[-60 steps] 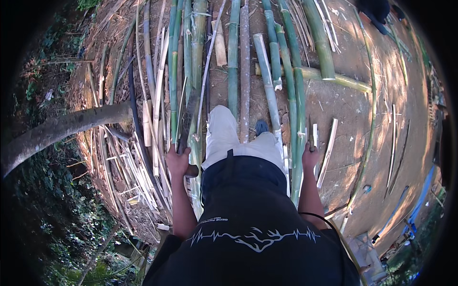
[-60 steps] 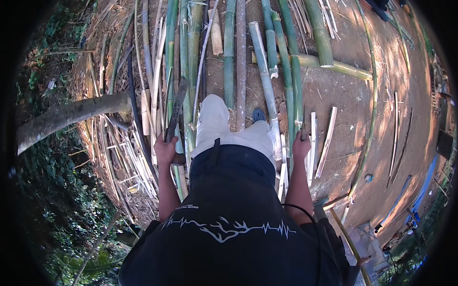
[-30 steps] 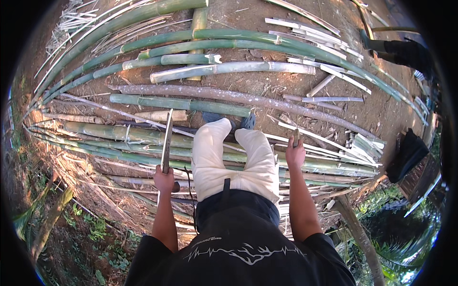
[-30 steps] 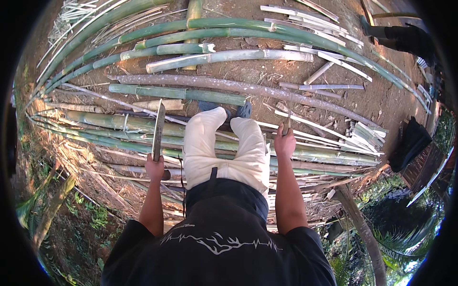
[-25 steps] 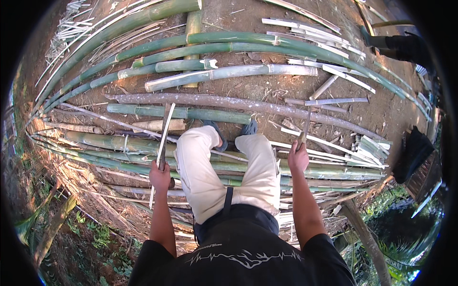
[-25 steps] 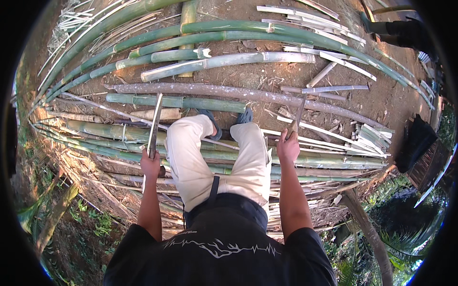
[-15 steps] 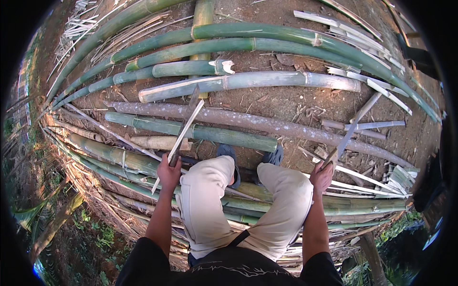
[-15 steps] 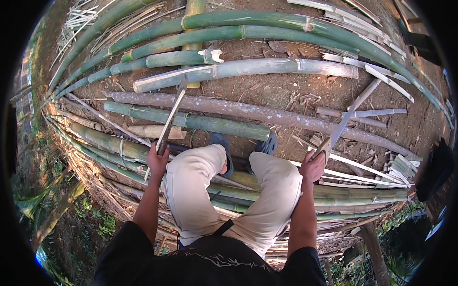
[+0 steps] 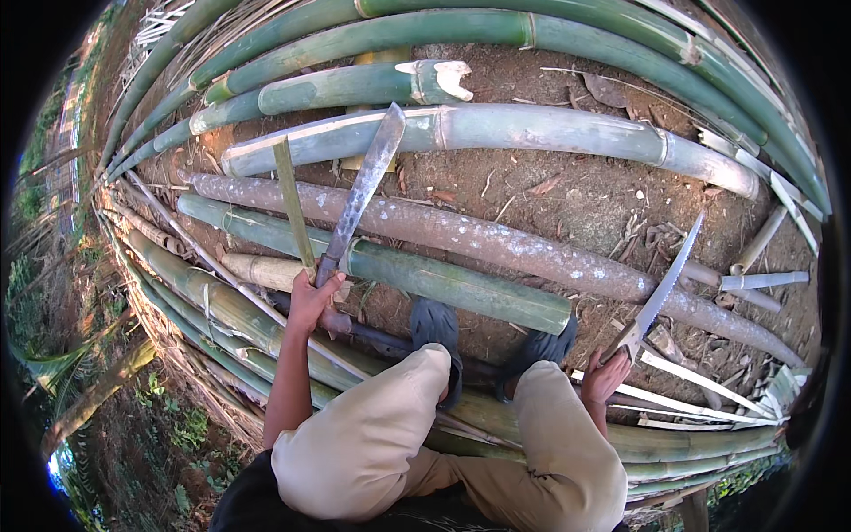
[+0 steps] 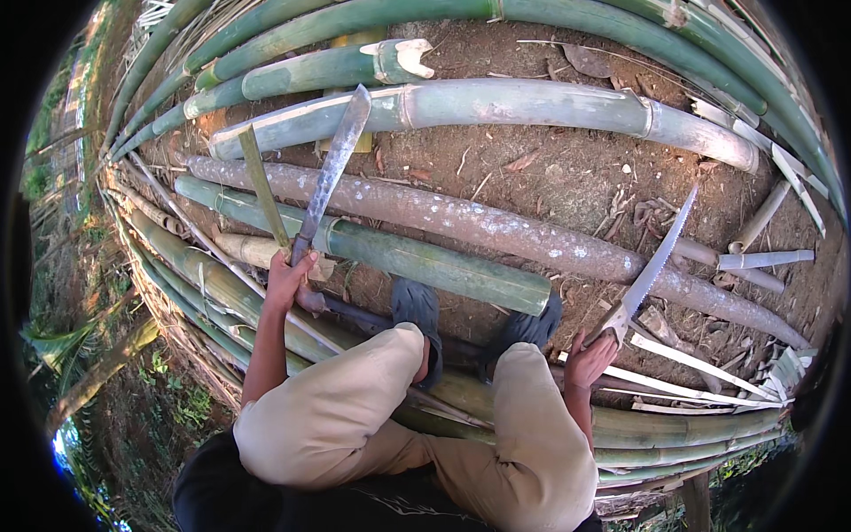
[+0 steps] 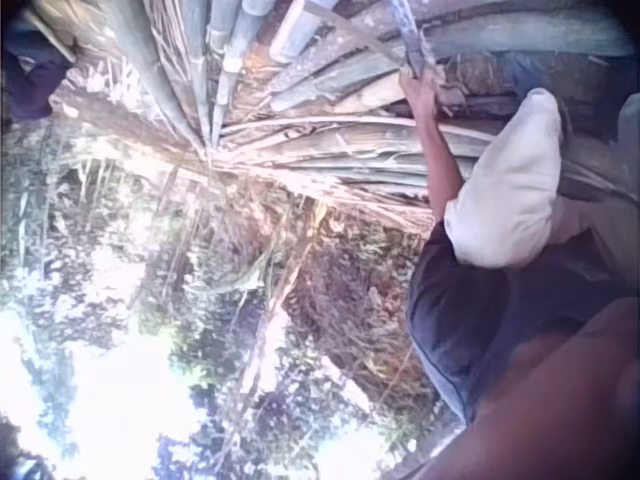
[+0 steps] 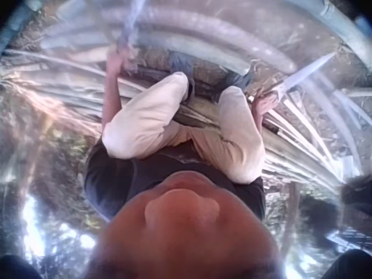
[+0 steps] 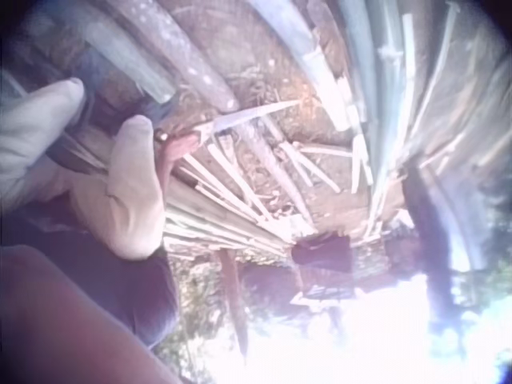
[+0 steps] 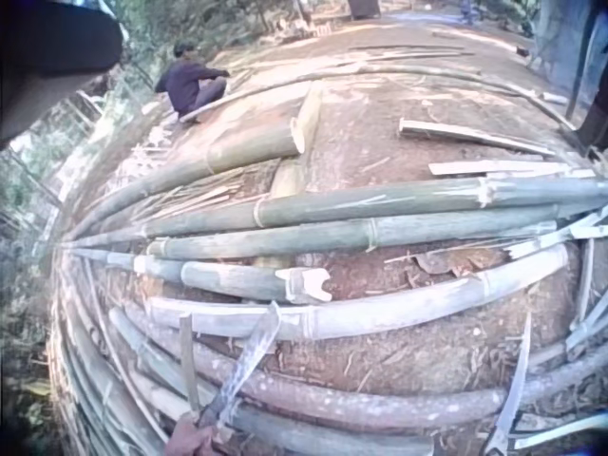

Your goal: The person sits on the ground and uses a hand saw to cut a long green bamboo pole into smaller sections. They position the bamboo between their legs and saw through it repeatedly, creating a pile of cut pieces.

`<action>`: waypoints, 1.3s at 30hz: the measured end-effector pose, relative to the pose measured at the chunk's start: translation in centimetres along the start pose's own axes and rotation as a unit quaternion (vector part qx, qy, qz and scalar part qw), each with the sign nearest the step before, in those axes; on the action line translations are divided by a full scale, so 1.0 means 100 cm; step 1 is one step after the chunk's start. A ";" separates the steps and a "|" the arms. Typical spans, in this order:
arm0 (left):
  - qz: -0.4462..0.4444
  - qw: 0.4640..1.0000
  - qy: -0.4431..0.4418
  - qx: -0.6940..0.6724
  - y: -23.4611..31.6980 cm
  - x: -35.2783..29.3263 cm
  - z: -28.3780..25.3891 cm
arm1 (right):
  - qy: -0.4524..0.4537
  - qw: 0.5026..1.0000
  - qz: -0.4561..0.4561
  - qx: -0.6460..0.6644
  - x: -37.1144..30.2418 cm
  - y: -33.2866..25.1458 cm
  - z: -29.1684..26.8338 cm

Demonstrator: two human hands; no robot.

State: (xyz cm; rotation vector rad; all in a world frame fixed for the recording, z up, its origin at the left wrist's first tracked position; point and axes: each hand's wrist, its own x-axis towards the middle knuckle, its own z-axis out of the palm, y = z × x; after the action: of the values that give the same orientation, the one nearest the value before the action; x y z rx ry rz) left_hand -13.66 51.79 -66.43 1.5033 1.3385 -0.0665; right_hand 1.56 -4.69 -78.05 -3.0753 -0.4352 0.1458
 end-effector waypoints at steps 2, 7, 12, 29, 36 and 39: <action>-0.040 0.999 -0.008 0.022 -0.005 0.006 0.001 | -0.056 0.998 0.016 -0.026 -0.001 -0.001 -0.001; 0.029 0.999 0.038 0.026 -0.046 0.024 -0.006 | -0.123 0.992 0.014 -0.032 0.022 0.008 0.004; 0.053 0.995 0.082 0.028 -0.035 0.026 -0.022 | -0.107 0.989 0.085 0.051 0.055 0.003 -0.029; 0.095 0.955 0.277 -0.055 -0.045 -0.020 -0.072 | -0.320 0.866 -0.384 0.000 0.094 -0.233 -0.018; 0.156 0.932 0.317 -0.083 -0.007 -0.023 -0.061 | -0.181 0.895 -0.409 0.008 0.114 -0.245 -0.111; 0.165 0.934 0.310 -0.070 0.011 -0.032 -0.061 | -0.046 0.909 -0.414 -0.031 0.161 -0.229 -0.138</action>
State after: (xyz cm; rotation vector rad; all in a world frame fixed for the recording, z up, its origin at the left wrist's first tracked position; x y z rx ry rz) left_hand -17.54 54.14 -61.06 1.6723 1.5059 0.7620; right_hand 11.97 21.53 -64.69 -2.6406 -1.6944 0.2434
